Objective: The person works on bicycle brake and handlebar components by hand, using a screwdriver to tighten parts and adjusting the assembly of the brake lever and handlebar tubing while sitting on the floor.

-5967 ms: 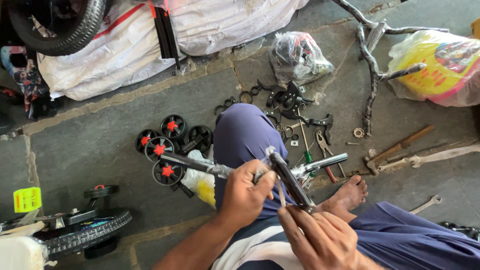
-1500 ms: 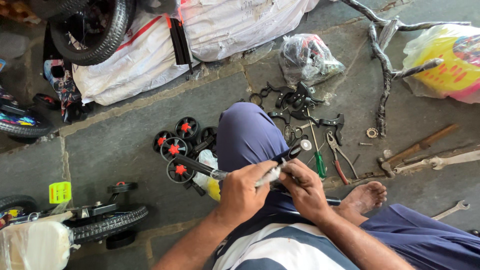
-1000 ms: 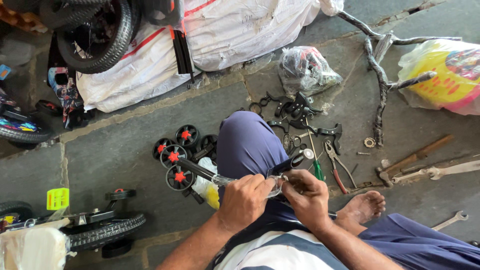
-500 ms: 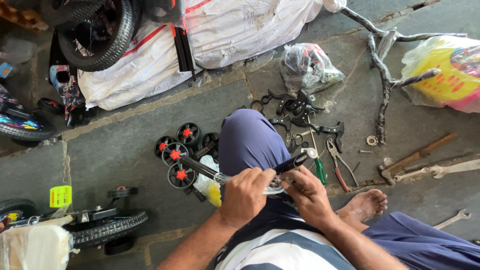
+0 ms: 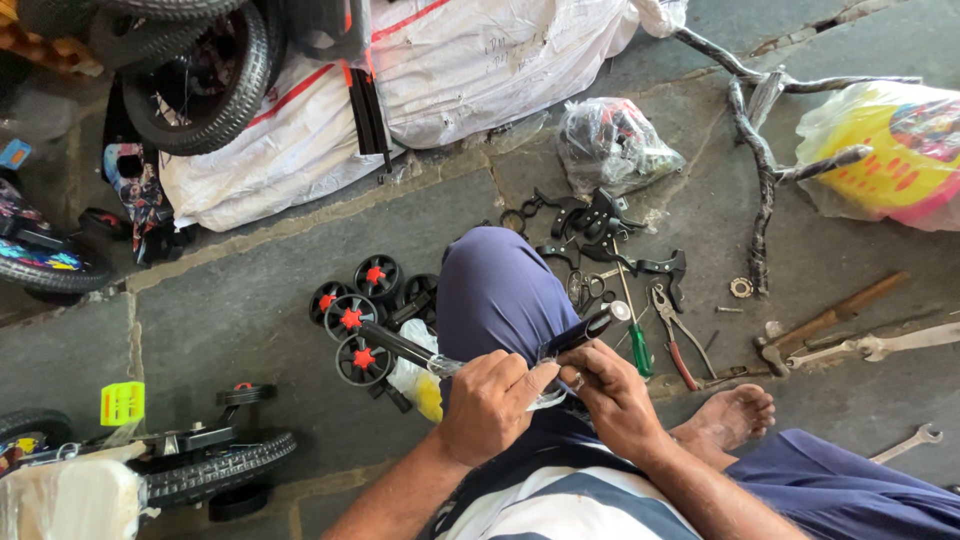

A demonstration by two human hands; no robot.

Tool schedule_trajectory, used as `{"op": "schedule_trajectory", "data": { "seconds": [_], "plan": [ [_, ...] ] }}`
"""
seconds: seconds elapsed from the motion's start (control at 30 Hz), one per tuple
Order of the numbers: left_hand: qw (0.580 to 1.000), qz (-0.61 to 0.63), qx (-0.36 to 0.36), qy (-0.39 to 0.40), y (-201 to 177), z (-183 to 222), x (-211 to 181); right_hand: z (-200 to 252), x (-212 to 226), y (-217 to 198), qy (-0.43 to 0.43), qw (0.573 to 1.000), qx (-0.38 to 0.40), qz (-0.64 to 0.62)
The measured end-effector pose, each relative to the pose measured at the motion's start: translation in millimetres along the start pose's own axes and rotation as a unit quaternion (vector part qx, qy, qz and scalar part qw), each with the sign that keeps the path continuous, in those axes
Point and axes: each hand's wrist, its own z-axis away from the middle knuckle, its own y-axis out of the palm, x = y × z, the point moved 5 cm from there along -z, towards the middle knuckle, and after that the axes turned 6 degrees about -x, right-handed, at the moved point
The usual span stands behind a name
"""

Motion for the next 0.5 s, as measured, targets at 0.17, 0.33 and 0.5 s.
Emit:
{"op": "schedule_trajectory", "data": {
  "seconds": [0.17, 0.33, 0.5],
  "plan": [
    [1.000, 0.011, 0.017, 0.012, 3, 0, -3, 0, 7, -2, -0.010, 1.000, -0.002, 0.005],
    [1.000, -0.016, 0.009, -0.002, 12, -2, -1, 4, 13, -5, -0.016, 0.999, -0.032, 0.002],
    [1.000, -0.023, 0.007, -0.001, 14, 2, 4, 13, 6, -20, 0.019, 0.995, -0.071, 0.066]
  ]
}}
